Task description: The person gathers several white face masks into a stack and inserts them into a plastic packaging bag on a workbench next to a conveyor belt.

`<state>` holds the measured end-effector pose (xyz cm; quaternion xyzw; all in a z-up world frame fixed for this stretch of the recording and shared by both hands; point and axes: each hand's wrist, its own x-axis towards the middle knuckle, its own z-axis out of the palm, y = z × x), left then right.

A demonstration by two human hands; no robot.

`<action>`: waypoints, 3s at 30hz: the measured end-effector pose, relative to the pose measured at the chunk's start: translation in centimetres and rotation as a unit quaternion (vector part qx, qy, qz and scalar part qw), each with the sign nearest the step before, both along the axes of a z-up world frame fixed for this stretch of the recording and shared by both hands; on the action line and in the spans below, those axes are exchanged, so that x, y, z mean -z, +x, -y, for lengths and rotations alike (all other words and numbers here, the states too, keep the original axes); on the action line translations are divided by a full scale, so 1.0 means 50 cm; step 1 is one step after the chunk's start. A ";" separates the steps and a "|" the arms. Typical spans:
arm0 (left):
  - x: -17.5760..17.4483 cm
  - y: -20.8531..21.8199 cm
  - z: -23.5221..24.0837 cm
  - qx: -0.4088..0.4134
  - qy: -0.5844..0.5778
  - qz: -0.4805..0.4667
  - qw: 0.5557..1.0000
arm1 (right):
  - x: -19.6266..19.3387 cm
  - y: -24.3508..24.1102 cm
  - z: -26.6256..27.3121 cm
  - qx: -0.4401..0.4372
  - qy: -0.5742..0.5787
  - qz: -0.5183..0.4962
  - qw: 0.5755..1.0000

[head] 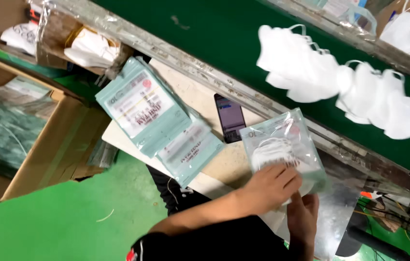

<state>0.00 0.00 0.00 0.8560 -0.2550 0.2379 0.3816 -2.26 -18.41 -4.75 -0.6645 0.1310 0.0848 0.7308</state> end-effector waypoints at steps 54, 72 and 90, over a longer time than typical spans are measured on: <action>-0.167 -0.047 -0.210 0.047 -0.146 -0.110 0.982 | -0.179 -0.005 -0.080 -0.091 -0.311 0.211 0.922; 0.075 0.216 -0.385 -0.112 -0.687 -0.228 0.681 | -0.133 0.416 -0.215 -0.155 -0.295 0.387 0.860; 0.184 0.609 -0.214 -0.131 -0.287 -0.304 0.899 | -0.082 0.478 -0.224 -0.148 -0.290 0.292 0.899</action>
